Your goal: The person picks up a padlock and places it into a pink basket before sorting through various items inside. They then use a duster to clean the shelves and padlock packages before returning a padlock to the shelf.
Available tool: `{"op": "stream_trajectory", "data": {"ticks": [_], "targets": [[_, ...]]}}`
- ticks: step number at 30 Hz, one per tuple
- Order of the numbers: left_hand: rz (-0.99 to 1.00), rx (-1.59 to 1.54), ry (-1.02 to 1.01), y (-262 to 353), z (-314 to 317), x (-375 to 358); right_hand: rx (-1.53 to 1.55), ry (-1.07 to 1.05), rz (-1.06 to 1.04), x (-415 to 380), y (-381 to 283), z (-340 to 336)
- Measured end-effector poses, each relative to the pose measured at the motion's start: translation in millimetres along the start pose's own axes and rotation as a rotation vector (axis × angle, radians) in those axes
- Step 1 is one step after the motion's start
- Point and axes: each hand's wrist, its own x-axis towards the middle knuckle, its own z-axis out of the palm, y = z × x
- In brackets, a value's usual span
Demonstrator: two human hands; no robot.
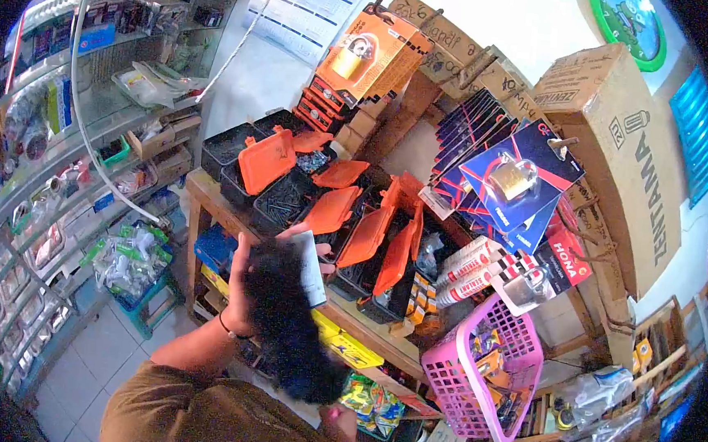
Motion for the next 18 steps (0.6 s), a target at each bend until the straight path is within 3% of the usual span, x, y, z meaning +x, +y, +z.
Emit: {"op": "stream_trajectory", "data": {"ticks": [2,4,6,8,10,12,14,16,18], "targets": [[0.015,-0.596,0.055,-7,4,4,0.276,0.100,0.210,0,-8,-8],[0.002,-0.512,0.136,-8,2,6,0.135,0.044,0.210,1,24,1],[0.006,-0.069,-0.069,-5,-4,15,-0.128,0.070,-0.146,0,19,-5],[-0.001,0.002,0.118,-4,12,8,0.005,0.111,-0.025,-3,0,-16],[0.009,-0.239,0.094,-10,-2,5,0.093,0.135,0.244,-5,-8,-17],[-0.026,-0.061,0.206,-6,16,6,0.113,0.119,0.216,-12,-16,-17],[-0.032,-0.159,-0.163,1,-7,10,0.009,0.078,0.010,-11,-10,-19],[-0.022,-0.099,0.307,-2,3,1,0.015,0.109,0.179,-5,-13,-27],[-0.061,-0.249,0.109,-2,-6,0,0.107,0.058,0.258,-6,-16,-23]]}}
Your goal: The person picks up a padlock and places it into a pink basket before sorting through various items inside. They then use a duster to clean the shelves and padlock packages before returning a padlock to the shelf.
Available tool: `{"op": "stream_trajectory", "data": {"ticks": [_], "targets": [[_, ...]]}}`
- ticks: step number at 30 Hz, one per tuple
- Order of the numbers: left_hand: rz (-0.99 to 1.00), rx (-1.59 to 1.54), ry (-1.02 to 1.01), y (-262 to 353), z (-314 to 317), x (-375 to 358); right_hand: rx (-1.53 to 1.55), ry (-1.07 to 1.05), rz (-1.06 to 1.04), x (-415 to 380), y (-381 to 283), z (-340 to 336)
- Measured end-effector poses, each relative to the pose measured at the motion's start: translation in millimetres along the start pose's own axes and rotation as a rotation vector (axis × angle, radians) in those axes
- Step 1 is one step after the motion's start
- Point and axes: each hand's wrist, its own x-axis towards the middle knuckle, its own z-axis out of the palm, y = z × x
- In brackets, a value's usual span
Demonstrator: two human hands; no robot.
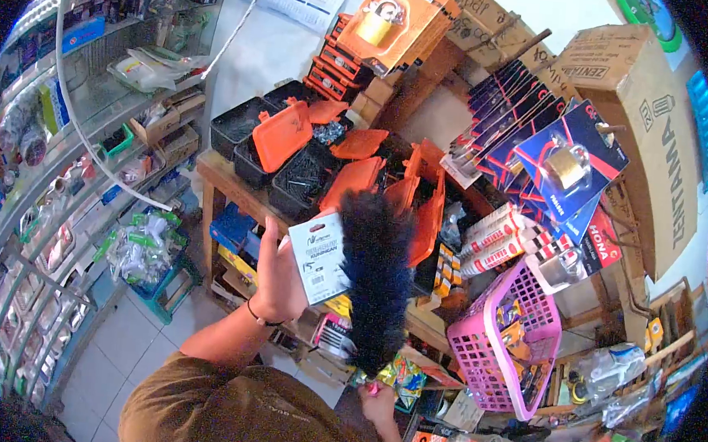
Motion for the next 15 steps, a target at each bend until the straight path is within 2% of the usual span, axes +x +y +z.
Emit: {"op": "stream_trajectory", "data": {"ticks": [1,3,4,6,7,8,9,10,12,14,15], "targets": [[0.023,0.151,0.183,-4,0,-1,0.003,-0.001,0.010,-4,-1,0],[-0.036,0.081,0.016,-1,-12,1,-0.232,-0.078,-0.246,-9,-4,-2],[-0.049,0.039,-0.062,0,-17,0,-0.231,-0.077,-0.248,-8,-4,-1],[0.024,0.158,0.173,-4,-2,-3,-0.017,0.026,-0.031,-6,3,6],[-0.010,-0.084,0.013,-4,-17,-5,-0.018,0.026,-0.025,-6,16,14],[-0.043,-0.326,-0.146,-3,-25,-5,-0.061,-0.002,-0.117,-7,24,22],[-0.029,-0.130,-0.092,-3,-31,-4,-0.102,-0.029,-0.214,-6,30,27],[-0.013,0.069,-0.040,-2,-36,-2,-0.101,-0.028,-0.216,-5,36,29],[0.020,0.172,0.120,-1,-14,-6,-0.031,-0.104,-0.047,-9,18,20],[0.023,0.070,0.231,-5,-16,-8,-0.076,-0.069,-0.015,-7,33,25],[0.000,0.069,0.157,-5,-15,-8,-0.087,-0.095,-0.059,-9,30,22]]}}
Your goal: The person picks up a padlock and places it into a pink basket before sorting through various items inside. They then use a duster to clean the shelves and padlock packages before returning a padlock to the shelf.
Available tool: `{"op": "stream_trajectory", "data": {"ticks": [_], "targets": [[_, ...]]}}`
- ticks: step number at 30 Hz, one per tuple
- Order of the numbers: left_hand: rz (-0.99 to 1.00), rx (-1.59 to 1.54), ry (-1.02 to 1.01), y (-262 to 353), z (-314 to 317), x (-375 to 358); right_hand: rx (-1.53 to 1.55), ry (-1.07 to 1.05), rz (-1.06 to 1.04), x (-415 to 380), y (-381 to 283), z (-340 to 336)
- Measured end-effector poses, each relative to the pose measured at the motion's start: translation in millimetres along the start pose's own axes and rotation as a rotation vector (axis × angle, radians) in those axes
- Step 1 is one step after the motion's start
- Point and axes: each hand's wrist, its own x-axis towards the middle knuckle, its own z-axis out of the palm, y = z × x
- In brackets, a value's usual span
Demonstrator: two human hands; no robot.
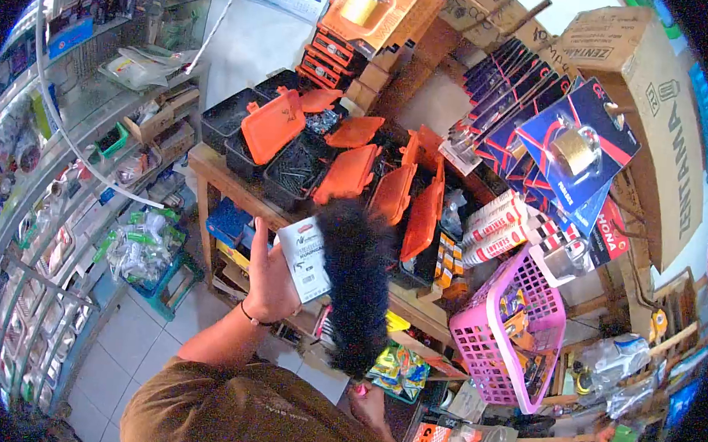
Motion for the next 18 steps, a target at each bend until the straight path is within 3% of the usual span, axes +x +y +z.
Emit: {"op": "stream_trajectory", "data": {"ticks": [1,3,5,7,9,11,13,15,17,18], "targets": [[0.050,0.068,0.147,-6,5,2,-0.012,-0.022,-0.047,-2,-4,-4],[-0.014,0.047,-0.200,0,-3,9,-0.181,0.022,-0.156,-4,-9,-12],[0.026,0.054,0.116,-9,6,1,0.006,0.067,-0.009,-2,-9,-17],[0.004,0.069,0.085,-11,5,1,-0.004,0.027,0.101,0,1,-13],[-0.016,0.061,-0.006,-14,6,6,-0.156,-0.018,-0.112,-2,3,-11],[-0.040,0.083,-0.018,-10,9,5,-0.120,0.037,-0.168,-2,1,-11],[-0.061,-0.193,-0.181,-12,-23,3,0.108,0.032,0.112,-3,2,-9],[-0.085,-0.175,-0.201,-14,-19,6,0.037,0.008,0.046,-5,7,-10],[-0.039,0.143,-0.083,-16,0,9,-0.113,-0.027,-0.105,-2,6,-13],[-0.035,0.167,-0.012,-15,9,7,0.070,0.043,-0.024,-4,2,-15]]}}
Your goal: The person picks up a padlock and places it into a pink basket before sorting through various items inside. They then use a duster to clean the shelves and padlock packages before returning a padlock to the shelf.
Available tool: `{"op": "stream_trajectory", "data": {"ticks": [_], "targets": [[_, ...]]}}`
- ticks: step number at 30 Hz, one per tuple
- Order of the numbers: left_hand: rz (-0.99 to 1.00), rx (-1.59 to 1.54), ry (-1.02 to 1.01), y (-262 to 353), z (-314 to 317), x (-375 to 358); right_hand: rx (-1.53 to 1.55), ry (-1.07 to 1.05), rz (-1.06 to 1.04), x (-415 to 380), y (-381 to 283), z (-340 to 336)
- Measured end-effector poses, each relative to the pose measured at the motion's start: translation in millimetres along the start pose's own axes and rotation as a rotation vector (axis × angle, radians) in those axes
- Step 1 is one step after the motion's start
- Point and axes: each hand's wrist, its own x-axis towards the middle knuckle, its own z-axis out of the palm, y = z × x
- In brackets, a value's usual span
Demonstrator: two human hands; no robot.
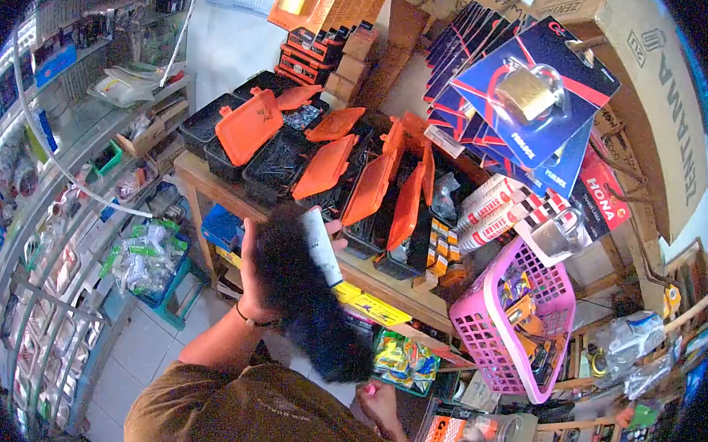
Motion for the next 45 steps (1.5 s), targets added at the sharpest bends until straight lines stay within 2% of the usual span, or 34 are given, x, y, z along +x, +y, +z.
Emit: {"op": "stream_trajectory", "data": {"ticks": [1,3,4,5,7,8,9,11,12,13,15,17,19,22,23,25,26,27,29,31,33,36,38,41,45], "targets": [[0.010,-0.058,0.093,-3,4,-3,0.003,0.001,0.000,0,-6,-2],[-0.028,-0.232,-0.187,2,1,0,0.062,0.046,0.047,0,-18,-6],[0.033,-0.045,0.148,-6,9,-1,-0.082,0.047,-0.120,1,-11,-8],[-0.001,-0.037,-0.081,-1,5,3,-0.077,0.046,-0.129,3,-13,-13],[0.042,0.016,-0.011,-1,10,-3,-0.051,0.107,-0.072,1,-24,-25],[0.024,-0.262,-0.131,3,4,-3,0.006,0.059,0.065,1,-37,-31],[0.015,0.022,-0.007,1,3,-7,0.011,0.054,0.067,2,-29,-25],[0.085,0.020,0.162,-4,6,-3,-0.150,0.026,-0.109,6,-8,-12],[0.042,-0.030,-0.229,0,-11,2,-0.266,0.086,-0.188,3,-15,-17],[0.051,-0.019,-0.262,1,-24,5,-0.265,0.089,-0.191,5,-18,-18],[0.116,0.007,0.158,1,3,-4,-0.093,0.110,-0.130,5,-20,-17],[0.109,-0.043,0.148,0,6,-6,-0.103,0.045,-0.137,0,-16,-14],[0.076,-0.010,0.017,1,-8,-8,-0.120,-0.017,-0.160,-1,-16,-17],[0.080,0.032,0.045,10,1,-17,0.159,-0.079,-0.098,-15,-25,-27],[0.062,0.026,0.030,13,2,-20,0.160,-0.086,-0.108,-16,-19,-28],[0.069,0.020,0.049,16,2,-24,0.447,-0.204,0.088,-18,-5,-32],[0.072,0.049,0.059,17,0,-26,0.854,-0.273,0.166,-23,-32,-46],[0.074,0.076,0.069,18,-2,-29,0.847,-0.284,0.160,-22,-40,-55],[0.082,0.030,0.074,21,-4,-34,0.985,-0.161,0.314,-18,-47,-74],[0.082,0.073,0.043,25,-3,-41,1.179,-0.117,0.225,-10,-60,-88],[0.097,0.109,0.049,30,-8,-46,1.206,-0.085,0.041,-1,-63,-95],[0.105,0.142,0.062,37,-13,-52,1.295,-0.071,0.087,9,-85,-104],[0.106,0.142,0.068,39,-15,-55,1.343,-0.061,0.020,26,-84,-103],[0.104,0.172,0.099,40,-17,-58,1.251,0.022,-0.041,50,-87,-106],[0.088,0.266,0.189,42,-17,-63,1.227,0.054,-0.006,79,-96,-118]]}}
